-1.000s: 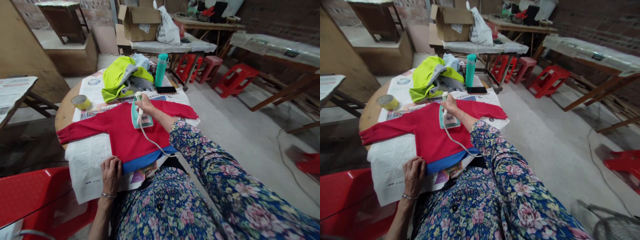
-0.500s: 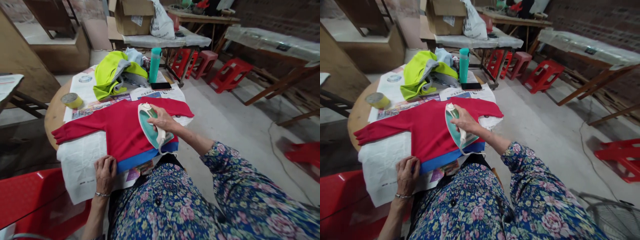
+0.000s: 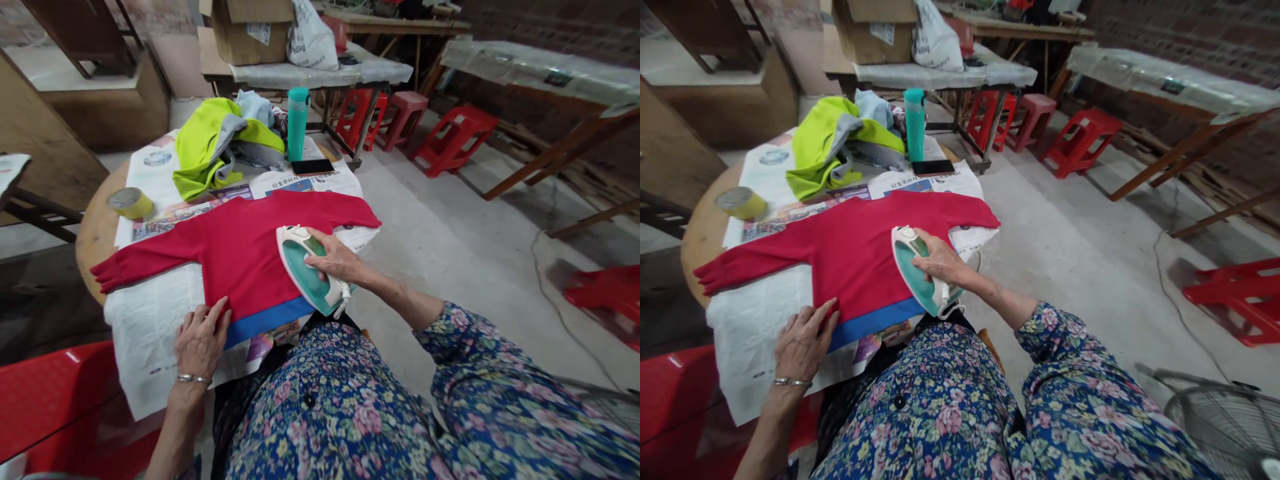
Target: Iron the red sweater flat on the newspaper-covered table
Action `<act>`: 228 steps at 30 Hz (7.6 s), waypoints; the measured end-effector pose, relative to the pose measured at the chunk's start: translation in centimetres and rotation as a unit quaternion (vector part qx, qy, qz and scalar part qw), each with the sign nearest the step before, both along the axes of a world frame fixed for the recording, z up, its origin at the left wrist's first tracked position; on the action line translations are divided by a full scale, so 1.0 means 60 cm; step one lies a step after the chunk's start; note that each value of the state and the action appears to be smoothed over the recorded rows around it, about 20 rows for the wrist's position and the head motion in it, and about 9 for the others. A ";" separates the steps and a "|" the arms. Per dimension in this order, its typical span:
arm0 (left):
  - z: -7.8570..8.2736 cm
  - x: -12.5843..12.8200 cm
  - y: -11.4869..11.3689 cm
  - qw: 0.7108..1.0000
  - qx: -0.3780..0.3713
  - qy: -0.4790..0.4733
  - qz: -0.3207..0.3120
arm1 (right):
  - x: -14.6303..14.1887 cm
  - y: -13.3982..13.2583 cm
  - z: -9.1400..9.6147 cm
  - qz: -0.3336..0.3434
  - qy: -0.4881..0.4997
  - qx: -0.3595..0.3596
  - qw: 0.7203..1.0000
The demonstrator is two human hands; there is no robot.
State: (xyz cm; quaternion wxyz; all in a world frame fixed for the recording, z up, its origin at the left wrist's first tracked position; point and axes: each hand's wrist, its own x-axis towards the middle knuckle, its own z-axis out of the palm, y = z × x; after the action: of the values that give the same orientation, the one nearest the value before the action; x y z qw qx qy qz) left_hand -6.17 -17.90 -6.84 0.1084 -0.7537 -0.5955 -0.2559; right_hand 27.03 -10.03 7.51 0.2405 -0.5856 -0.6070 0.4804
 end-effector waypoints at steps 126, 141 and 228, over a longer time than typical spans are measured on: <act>0.194 0.154 0.216 0.704 -0.301 -0.642 0.046 | -0.077 0.218 -0.249 0.059 -0.312 0.339 0.885; 0.212 0.126 0.209 0.716 -0.289 -0.629 0.090 | -0.071 0.213 -0.258 0.075 -0.331 0.379 0.861; 0.258 0.065 0.261 0.738 -0.256 -0.597 0.186 | -0.098 0.222 -0.226 0.087 -0.281 0.312 0.903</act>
State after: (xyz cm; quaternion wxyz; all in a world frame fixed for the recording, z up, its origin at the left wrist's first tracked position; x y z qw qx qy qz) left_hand -2.25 -2.22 8.63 -0.4204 -0.3199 -0.7099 -0.4659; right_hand 21.16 3.27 -6.03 0.1871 -0.5361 -0.8169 0.1008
